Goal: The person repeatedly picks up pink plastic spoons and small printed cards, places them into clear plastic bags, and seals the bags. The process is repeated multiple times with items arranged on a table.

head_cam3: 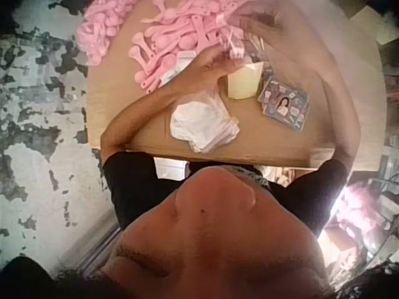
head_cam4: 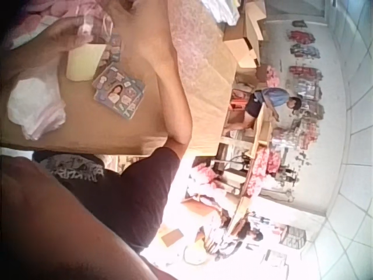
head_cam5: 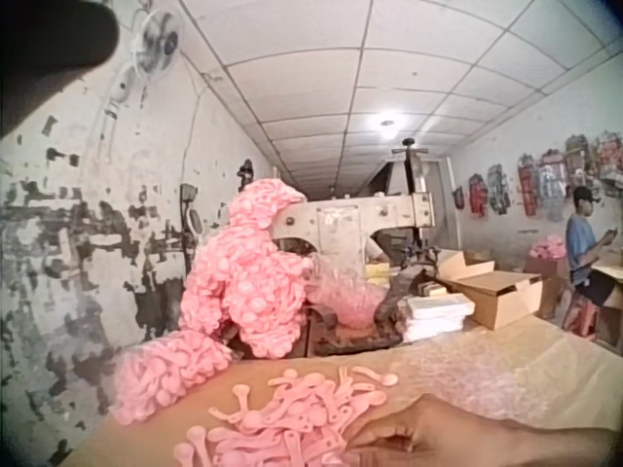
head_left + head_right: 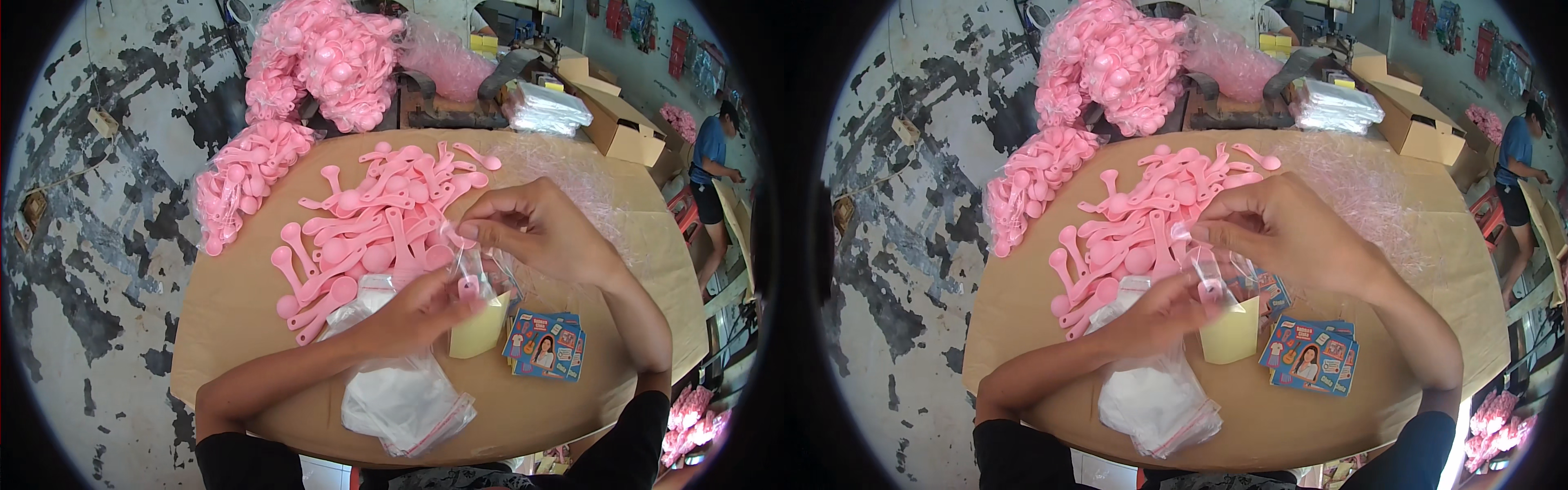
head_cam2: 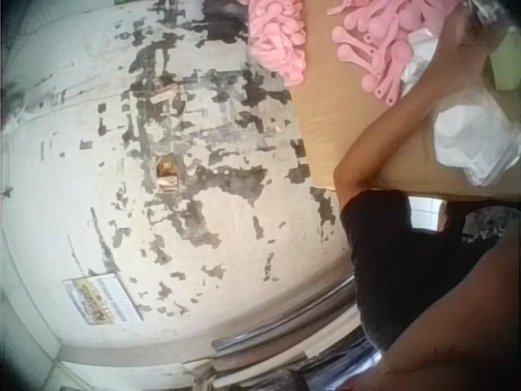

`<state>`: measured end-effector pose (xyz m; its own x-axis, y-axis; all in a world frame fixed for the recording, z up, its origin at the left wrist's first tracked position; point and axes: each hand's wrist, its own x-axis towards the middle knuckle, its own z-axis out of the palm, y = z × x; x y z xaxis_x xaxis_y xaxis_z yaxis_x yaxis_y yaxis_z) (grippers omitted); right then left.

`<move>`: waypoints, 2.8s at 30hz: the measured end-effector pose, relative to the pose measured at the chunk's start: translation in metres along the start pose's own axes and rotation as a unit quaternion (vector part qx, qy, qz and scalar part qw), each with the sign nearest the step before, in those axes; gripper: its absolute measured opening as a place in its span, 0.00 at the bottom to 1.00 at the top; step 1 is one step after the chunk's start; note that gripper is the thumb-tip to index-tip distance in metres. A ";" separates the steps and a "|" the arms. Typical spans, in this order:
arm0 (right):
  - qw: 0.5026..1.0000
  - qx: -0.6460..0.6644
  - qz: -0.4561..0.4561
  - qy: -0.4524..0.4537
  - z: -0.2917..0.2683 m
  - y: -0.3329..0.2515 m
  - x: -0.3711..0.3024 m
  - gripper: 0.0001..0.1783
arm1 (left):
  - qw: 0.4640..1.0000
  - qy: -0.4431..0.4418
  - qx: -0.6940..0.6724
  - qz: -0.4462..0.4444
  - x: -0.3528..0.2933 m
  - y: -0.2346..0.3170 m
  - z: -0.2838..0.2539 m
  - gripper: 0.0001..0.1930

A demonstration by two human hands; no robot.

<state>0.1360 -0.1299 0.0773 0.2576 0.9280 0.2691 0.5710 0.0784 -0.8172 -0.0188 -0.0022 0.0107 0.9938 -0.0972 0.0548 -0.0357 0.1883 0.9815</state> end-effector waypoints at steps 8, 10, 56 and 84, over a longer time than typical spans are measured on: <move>0.985 -0.143 -0.092 0.023 -0.005 -0.004 0.003 0.09 | 0.998 0.062 0.017 0.023 0.004 -0.012 -0.007 0.21; 0.985 -0.163 -0.063 0.000 -0.007 -0.009 -0.001 0.08 | 0.990 0.111 -0.065 0.052 0.005 -0.013 -0.006 0.20; 0.894 -0.430 -0.019 0.125 -0.105 0.081 -0.066 0.11 | 0.991 0.113 -0.076 0.005 0.005 -0.015 -0.008 0.18; 0.981 0.163 0.074 0.079 0.020 0.057 -0.071 0.11 | 0.998 0.060 -0.018 -0.026 0.011 -0.010 -0.010 0.21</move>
<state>0.1345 -0.1843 0.0015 0.4517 0.8718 0.1893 0.2455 0.0825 -0.9659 -0.0070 0.0046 -0.0002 0.9997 0.0096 -0.0204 0.0177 0.2208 0.9752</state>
